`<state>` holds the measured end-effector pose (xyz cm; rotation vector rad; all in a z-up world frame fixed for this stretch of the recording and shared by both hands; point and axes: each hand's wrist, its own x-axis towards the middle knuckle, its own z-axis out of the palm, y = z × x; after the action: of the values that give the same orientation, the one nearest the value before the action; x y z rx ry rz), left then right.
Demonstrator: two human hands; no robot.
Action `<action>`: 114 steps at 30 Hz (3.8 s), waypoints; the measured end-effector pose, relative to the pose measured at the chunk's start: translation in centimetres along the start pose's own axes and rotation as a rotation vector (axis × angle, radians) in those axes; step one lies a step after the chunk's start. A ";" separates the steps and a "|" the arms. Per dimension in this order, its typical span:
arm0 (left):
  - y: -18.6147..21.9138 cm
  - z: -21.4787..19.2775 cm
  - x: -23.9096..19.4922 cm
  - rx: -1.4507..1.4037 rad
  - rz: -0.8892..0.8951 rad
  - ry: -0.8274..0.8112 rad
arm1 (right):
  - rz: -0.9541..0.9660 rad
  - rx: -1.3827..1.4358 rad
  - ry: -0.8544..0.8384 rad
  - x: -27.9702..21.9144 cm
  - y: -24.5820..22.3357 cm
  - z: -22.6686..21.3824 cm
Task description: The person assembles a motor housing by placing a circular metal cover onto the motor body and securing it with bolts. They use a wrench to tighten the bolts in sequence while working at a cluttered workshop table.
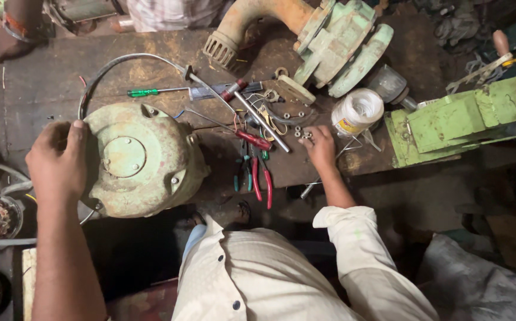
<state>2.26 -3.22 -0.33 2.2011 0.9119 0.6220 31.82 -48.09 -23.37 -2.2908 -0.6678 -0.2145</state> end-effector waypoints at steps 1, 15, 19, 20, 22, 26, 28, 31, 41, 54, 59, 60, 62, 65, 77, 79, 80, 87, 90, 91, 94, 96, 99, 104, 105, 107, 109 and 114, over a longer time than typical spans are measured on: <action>-0.2 0.0 -0.2 -0.010 -0.009 0.000 | 0.021 0.031 -0.009 -0.2 0.0 -0.2; 0.1 -0.2 -0.2 -0.009 -0.016 -0.006 | -0.175 -0.048 -0.099 -0.3 -2.1 -0.4; 0.0 -0.1 -0.2 -0.032 -0.019 -0.006 | -0.176 -0.030 -0.210 0.6 -1.7 -0.8; 0.0 -0.1 -0.2 -0.036 -0.018 -0.005 | -0.192 -0.014 -0.231 0.8 -1.6 -0.8; -0.2 -0.1 -0.1 -0.032 -0.012 0.000 | -0.181 -0.067 -0.211 1.2 -1.5 -0.8; -0.4 0.0 0.0 -0.010 -0.004 0.010 | -0.066 -0.037 -0.178 0.9 -1.6 -0.3; -0.6 0.0 0.0 -0.006 -0.001 0.013 | -0.056 0.023 -0.140 0.6 -1.9 0.5; -1.0 0.1 -0.1 -0.021 0.020 0.016 | -0.016 0.015 -0.076 0.3 -2.2 2.5; 2.2 -1.4 -6.7 0.001 0.486 0.377 | 0.050 -0.047 -0.135 0.0 -4.1 0.3; 7.9 2.7 -17.4 -1.705 -0.958 -0.557 | -0.662 0.419 -0.395 -4.8 -37.4 -9.1; 5.3 0.9 -17.3 -1.654 -0.984 -0.524 | -0.344 0.541 -0.376 -4.5 -39.4 -7.8; 4.7 0.2 -17.5 -1.620 -0.933 -0.532 | -0.300 0.496 -0.345 -4.3 -39.1 -7.4; 3.4 -1.1 -17.2 -1.651 -0.862 -0.577 | -0.213 0.405 -0.282 -3.5 -38.5 -6.3; 1.4 -3.1 -15.9 -1.699 -0.857 -0.610 | -0.152 0.364 -0.190 -3.0 -38.5 -4.2; -3.8 -7.2 -12.7 -1.635 -0.885 -0.397 | -0.276 0.200 0.001 -4.6 -40.7 -1.8; -4.5 -7.5 -12.5 -1.648 -0.873 -0.421 | -0.226 0.190 -0.006 -4.9 -41.1 -1.5; -4.8 -7.6 -12.4 -1.648 -0.887 -0.427 | -0.201 0.185 -0.008 -5.0 -41.3 -1.4; -6.9 -8.6 -11.8 -1.598 -0.928 -0.484 | -0.072 0.216 -0.011 -5.8 -42.1 -1.2; -7.7 -8.7 -11.4 -1.591 -0.933 -0.498 | 0.000 0.260 -0.003 -6.1 -41.8 -0.8; -7.9 -8.6 -11.4 -1.597 -0.934 -0.504 | 0.033 0.275 0.007 -6.2 -41.6 -0.6; -8.1 -8.5 -11.0 -1.547 -1.001 -0.513 | 0.081 0.420 0.009 -6.4 -41.4 -0.2; -8.2 -8.4 -10.6 -1.540 -0.977 -0.537 | 0.089 0.513 0.002 -6.4 -41.3 0.1; -8.5 -8.4 -10.8 -1.545 -0.999 -0.550 | 0.088 0.513 0.005 -6.9 -41.3 0.3; -9.0 -8.2 -10.8 -1.548 -1.032 -0.557 | -0.018 0.235 0.067 -6.9 -41.8 0.3; -9.0 -8.0 -10.7 -1.552 -1.031 -0.560 | -0.007 0.263 0.071 -6.7 -41.9 0.2; -9.1 -7.8 -10.8 -1.558 -1.039 -0.561 | 0.019 0.318 0.073 -6.6 -42.1 0.1; -9.2 -7.8 -11.0 -1.558 -1.052 -0.554 | -0.012 0.282 0.080 -6.5 -42.3 -0.1; -9.4 -8.2 -11.2 -1.556 -1.023 -0.525 | -0.125 0.148 0.069 -6.0 -42.5 -0.7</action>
<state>-14.18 -3.35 -3.66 0.3258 0.6820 0.0681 4.48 -25.46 0.84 -2.0934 -0.7665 -0.2923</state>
